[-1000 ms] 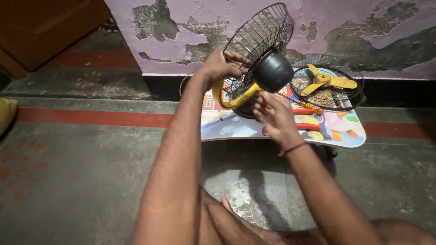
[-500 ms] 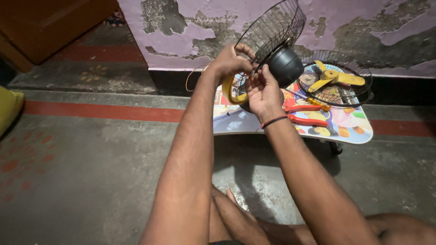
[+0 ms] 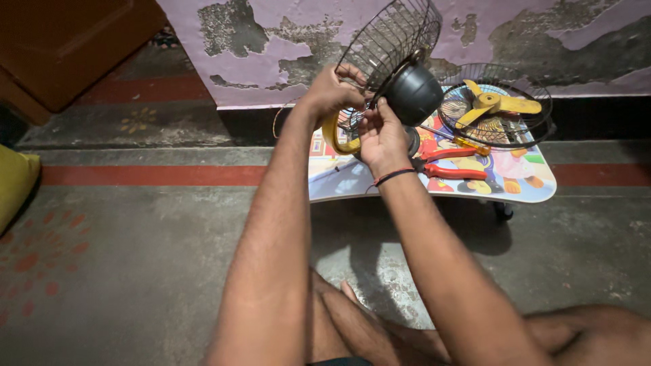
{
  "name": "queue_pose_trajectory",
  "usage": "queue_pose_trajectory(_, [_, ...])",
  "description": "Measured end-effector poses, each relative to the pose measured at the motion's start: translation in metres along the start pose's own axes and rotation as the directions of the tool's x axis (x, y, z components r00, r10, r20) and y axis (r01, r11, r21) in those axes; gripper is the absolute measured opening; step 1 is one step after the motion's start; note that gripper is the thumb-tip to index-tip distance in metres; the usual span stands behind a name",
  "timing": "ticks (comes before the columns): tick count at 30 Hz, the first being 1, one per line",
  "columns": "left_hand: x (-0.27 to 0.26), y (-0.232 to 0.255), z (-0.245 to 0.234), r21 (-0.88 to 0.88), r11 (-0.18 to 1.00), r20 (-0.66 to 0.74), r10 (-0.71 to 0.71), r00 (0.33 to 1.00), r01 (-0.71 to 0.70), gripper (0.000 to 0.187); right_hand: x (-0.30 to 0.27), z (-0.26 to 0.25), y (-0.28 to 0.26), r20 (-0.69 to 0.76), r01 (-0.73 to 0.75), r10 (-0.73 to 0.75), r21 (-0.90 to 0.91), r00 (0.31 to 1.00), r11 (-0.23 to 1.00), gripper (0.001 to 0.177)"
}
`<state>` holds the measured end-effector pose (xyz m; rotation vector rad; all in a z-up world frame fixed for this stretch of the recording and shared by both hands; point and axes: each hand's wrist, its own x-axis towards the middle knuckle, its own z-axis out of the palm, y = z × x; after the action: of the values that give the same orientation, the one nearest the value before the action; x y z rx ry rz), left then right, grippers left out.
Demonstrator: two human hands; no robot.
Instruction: The person disassembles a yellow electric fan by removing the front grill, fan blades, and rear grill. They use pliers to loosen and remove the central nut securing the fan components.
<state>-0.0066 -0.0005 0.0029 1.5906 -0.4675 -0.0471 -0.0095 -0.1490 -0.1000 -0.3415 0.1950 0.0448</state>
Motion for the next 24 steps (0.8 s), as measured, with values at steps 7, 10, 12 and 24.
queue_pose_trajectory(7, [-0.002, 0.002, -0.002, -0.033, 0.999, 0.019, -0.009, 1.0, 0.009, 0.039, -0.008, 0.011, 0.003, -0.036, 0.024, -0.025, -0.006, 0.999, 1.0, 0.014])
queue_pose_trajectory(10, [-0.006, 0.003, 0.0, 0.014, 1.0, -0.007, -0.001, 1.0, 0.001, 0.041, -0.014, 0.01, 0.003, -0.03, 0.05, -0.051, -0.026, 0.998, 0.998, 0.013])
queue_pose_trajectory(12, [-0.006, 0.005, 0.001, -0.004, 1.0, -0.013, -0.014, 1.0, 0.014, 0.042, -0.014, 0.011, 0.004, -0.025, 0.061, -0.062, -0.024, 0.998, 0.998, 0.011])
queue_pose_trajectory(24, [-0.008, 0.01, 0.007, -0.059, 0.998, -0.003, -0.037, 0.999, 0.036, 0.044, -0.058, 0.013, 0.005, 0.161, 0.231, -0.21, -0.122, 0.964, 0.965, 0.004])
